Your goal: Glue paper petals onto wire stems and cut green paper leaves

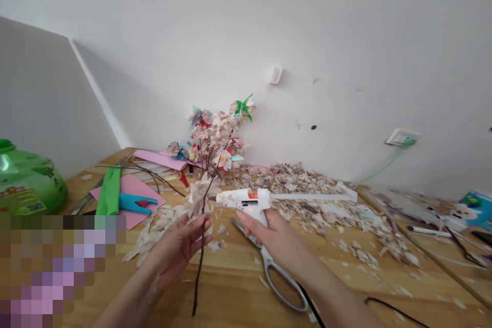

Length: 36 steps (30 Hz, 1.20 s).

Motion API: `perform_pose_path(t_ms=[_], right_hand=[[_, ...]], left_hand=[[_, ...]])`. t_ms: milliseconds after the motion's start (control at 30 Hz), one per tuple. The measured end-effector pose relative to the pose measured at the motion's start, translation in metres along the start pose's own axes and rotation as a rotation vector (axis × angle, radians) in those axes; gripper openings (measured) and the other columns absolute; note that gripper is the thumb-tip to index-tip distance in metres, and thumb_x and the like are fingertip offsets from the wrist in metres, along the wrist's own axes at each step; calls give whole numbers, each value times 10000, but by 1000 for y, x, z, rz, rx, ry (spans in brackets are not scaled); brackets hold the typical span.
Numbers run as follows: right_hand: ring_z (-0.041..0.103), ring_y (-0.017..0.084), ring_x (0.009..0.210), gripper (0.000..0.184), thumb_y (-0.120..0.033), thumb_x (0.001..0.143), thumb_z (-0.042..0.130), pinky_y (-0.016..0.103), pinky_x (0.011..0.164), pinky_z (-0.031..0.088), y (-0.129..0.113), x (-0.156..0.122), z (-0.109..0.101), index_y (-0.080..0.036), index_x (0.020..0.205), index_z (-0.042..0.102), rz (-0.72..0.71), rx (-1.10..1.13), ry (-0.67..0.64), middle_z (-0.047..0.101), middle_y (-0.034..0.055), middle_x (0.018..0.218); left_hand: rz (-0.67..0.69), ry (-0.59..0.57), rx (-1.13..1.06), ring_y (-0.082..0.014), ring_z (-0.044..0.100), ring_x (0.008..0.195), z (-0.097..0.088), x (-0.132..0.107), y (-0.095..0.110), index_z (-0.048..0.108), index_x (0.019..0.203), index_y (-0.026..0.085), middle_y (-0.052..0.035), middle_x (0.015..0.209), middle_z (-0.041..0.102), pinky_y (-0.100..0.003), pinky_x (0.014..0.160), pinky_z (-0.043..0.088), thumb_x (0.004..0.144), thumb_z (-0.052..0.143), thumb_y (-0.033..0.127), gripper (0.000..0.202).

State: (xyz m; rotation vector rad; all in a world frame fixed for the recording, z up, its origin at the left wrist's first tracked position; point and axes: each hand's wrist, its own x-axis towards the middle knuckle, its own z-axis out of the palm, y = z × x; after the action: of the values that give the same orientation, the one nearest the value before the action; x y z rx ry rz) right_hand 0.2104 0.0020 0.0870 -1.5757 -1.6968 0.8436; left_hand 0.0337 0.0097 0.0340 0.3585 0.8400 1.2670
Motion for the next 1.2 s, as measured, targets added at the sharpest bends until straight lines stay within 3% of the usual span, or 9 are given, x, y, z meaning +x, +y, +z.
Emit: perform_pose_path(t_ms=[100,267,533,800,933,1067,1200], right_hand=[[394,125,466,399,-554,715,498,228,450,305,4,-6,4,-196,552,561,48,81,33,439,-26,477],[406,117,506,433,-576,739,471,213,469,317,14,-11,7,-173,646,598,81,184,-25,421,-34,495],[371,101,506,446,-583,748,469,209,489,301,22,-10,-1,-165,662,600,71,293,-66,409,-40,507],[336,96,471,450,-580,740,480,218,459,268,23,-12,-4,-151,697,608,62,299,-45,403,-45,507],[439,127,531,452,-567,719,516,225,489,312,29,-12,1,-157,536,564,-7,328,-10,467,-12,496],[518,167,590,490,-575,674,549,240,477,337,47,-11,3,-172,405,473,-28,376,24,624,70,647],[534,181,580,328,-493,621,626,260,498,372,68,-13,-13,-169,573,636,-20,344,109,656,56,673]], left_hand=[[1,-25,12,-93,624,610,0,-1,-1,531,847,132,-32,771,654,-240,586,547,706,600,31,187],[-43,-97,4,-99,632,616,2,-2,-3,535,840,145,-33,791,667,-245,604,544,680,637,49,213],[-56,-36,14,-116,638,581,2,1,-6,352,1126,154,-37,757,682,-267,590,541,700,601,5,516],[-91,-69,18,-100,638,580,0,3,-9,485,942,128,-50,792,687,-234,570,540,701,605,23,289],[-95,-75,15,-103,643,595,-1,2,-10,514,897,130,-58,826,690,-225,570,538,683,629,41,259],[-98,-114,8,-100,641,605,-2,3,-11,542,876,137,-52,823,688,-222,586,537,678,645,67,234],[-65,-89,-19,-92,635,599,-4,4,-10,568,809,143,-26,779,682,-218,594,540,678,644,67,170]])
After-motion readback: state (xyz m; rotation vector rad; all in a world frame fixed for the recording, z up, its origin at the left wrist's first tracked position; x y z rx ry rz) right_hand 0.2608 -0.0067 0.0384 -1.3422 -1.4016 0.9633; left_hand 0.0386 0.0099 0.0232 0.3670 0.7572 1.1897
